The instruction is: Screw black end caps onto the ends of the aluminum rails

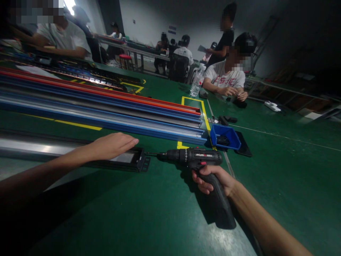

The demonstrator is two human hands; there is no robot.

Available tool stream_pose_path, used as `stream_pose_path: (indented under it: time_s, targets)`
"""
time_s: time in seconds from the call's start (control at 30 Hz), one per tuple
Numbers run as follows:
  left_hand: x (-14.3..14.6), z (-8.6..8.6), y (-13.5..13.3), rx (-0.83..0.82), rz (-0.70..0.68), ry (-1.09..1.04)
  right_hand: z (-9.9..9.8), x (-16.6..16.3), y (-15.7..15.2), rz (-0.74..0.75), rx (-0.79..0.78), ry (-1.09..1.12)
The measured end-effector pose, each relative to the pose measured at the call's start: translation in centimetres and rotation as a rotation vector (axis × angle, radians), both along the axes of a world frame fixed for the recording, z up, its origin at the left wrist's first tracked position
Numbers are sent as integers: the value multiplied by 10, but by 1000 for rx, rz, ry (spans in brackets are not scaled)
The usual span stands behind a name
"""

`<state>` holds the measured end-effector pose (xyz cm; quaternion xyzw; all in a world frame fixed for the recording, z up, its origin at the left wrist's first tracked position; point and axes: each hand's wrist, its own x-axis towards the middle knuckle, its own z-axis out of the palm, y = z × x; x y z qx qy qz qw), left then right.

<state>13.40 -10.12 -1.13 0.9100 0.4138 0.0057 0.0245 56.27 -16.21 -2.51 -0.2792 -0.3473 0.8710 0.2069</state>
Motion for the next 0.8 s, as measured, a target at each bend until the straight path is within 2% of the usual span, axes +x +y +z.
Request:
stream_pose_path:
  time_s: [0.37,0.8]
  targets:
    - [3,3,-2,-24,15,-34,1,-1,0,-4,-2,14]
    - [-1,-2,1,0,-7,-23,0,-1,1,9,10,8]
